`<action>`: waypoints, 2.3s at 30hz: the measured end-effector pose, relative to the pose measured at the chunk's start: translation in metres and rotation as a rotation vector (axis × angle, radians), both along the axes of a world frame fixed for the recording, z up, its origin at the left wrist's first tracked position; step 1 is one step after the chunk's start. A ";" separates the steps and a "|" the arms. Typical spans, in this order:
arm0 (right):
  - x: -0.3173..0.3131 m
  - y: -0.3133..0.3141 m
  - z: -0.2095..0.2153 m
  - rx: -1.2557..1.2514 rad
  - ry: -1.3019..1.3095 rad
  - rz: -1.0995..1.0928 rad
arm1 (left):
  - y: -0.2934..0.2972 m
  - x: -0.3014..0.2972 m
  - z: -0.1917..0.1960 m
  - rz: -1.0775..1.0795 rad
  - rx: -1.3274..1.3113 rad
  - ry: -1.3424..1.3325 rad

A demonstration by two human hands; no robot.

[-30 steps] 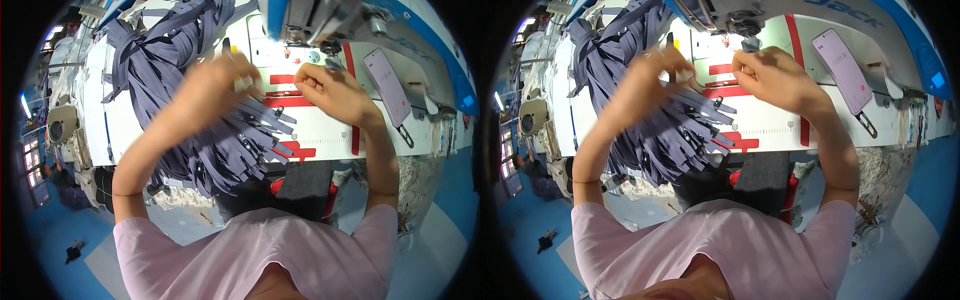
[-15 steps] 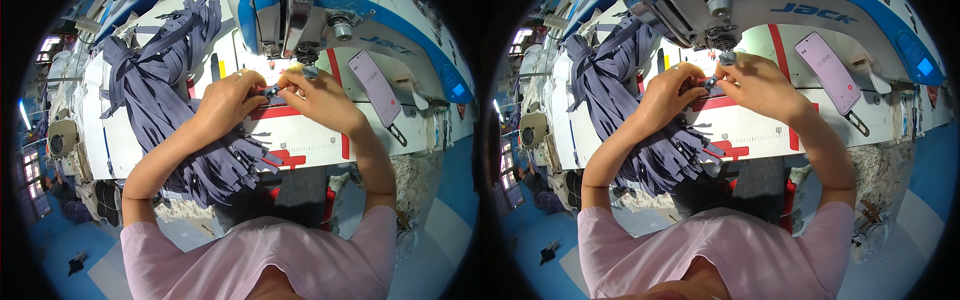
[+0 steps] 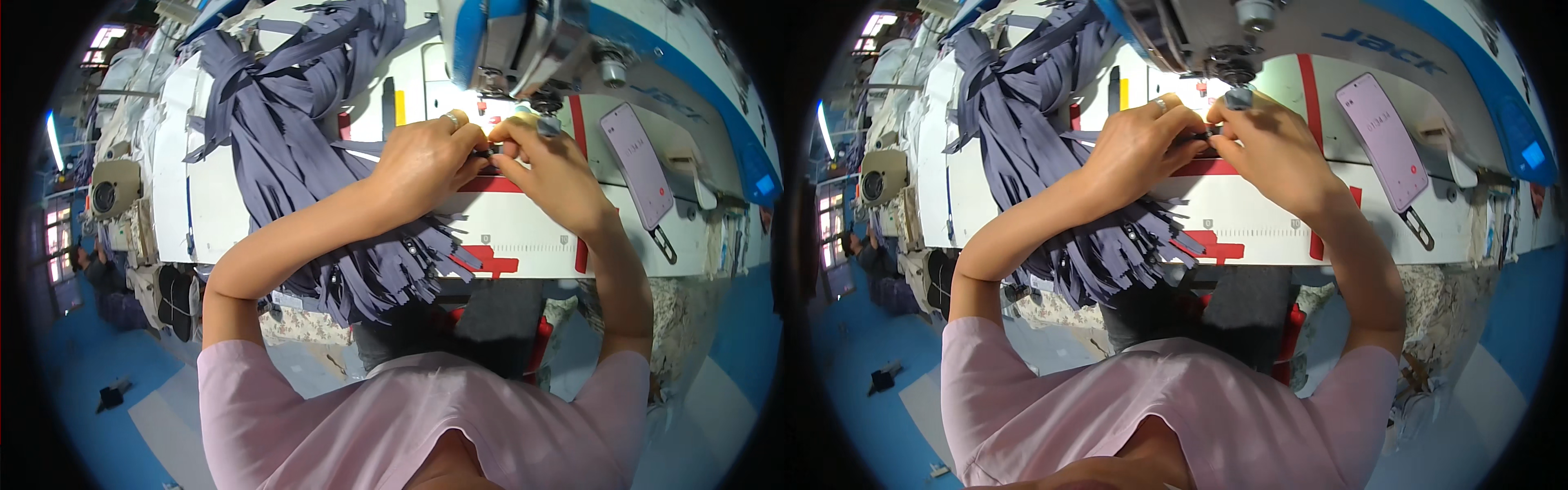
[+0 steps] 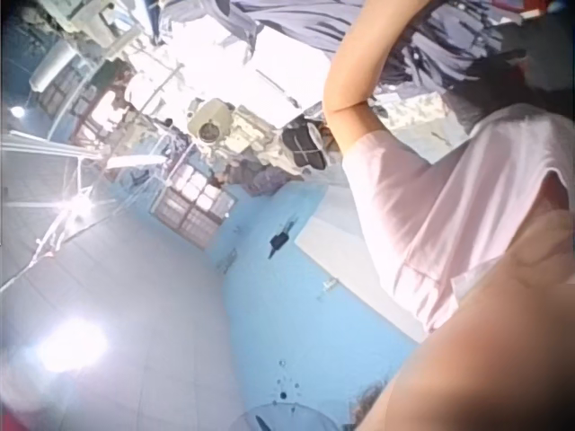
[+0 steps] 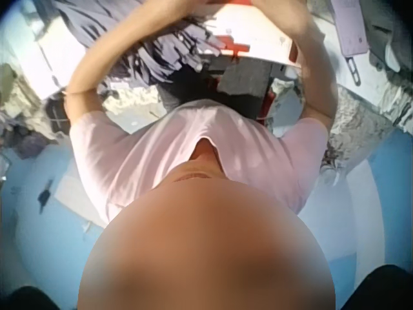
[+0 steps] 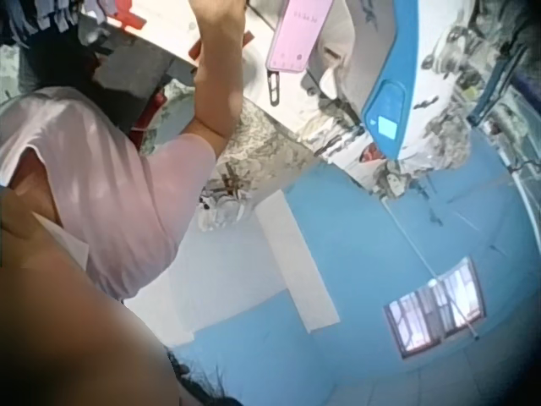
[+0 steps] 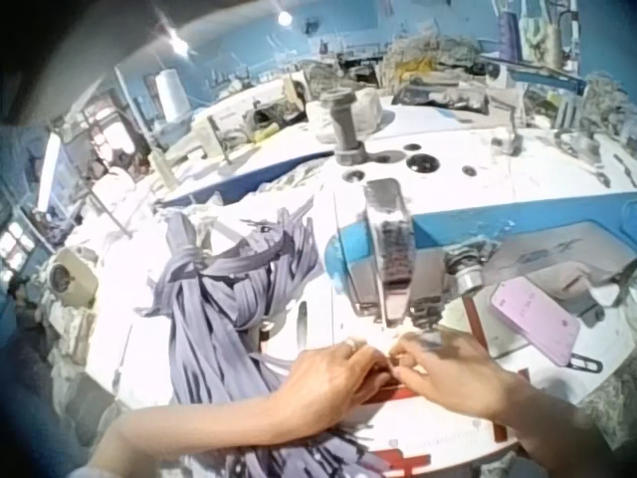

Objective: Sewing zippers using an industrial sewing machine in a factory setting.

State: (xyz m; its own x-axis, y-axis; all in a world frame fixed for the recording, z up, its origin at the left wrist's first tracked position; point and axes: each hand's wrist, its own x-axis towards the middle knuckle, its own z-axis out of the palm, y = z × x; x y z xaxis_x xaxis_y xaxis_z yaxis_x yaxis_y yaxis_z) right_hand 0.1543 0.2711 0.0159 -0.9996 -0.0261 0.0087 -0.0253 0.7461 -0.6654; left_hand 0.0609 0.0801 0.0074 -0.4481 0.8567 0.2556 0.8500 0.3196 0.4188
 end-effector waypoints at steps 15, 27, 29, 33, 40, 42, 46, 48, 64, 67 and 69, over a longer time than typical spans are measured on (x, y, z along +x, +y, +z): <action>-0.003 -0.004 -0.008 -0.016 0.168 -0.001 | 0.001 0.000 0.008 0.153 -0.055 -0.311; -0.008 -0.005 -0.027 0.038 0.286 0.027 | 0.007 0.007 0.001 0.253 -0.184 0.138; -0.009 -0.003 -0.030 0.060 0.309 0.026 | 0.004 0.002 0.004 0.259 -0.129 0.085; -0.010 0.002 -0.030 0.037 0.329 0.036 | -0.004 -0.007 0.007 0.123 -0.109 0.431; -0.008 0.007 -0.018 -0.344 0.028 -0.132 | 0.001 -0.026 -0.009 -0.044 0.134 -0.146; -0.008 0.016 -0.013 -0.225 0.119 -0.126 | 0.001 -0.028 -0.006 -0.007 0.090 -0.234; -0.005 0.008 -0.015 -0.123 0.098 -0.155 | -0.001 -0.043 -0.013 -0.023 0.114 -0.177; -0.006 0.004 -0.023 0.208 0.368 -0.067 | -0.001 -0.052 -0.020 -0.062 0.134 -0.116; -0.025 0.005 -0.048 -0.018 0.432 -0.139 | 0.003 -0.069 -0.034 -0.042 0.162 -0.121; -0.026 0.009 -0.054 -0.064 0.420 -0.149 | 0.007 -0.071 -0.032 -0.065 0.177 -0.111; -0.027 0.009 -0.056 -0.093 0.402 -0.140 | 0.006 -0.071 -0.033 -0.054 0.183 -0.121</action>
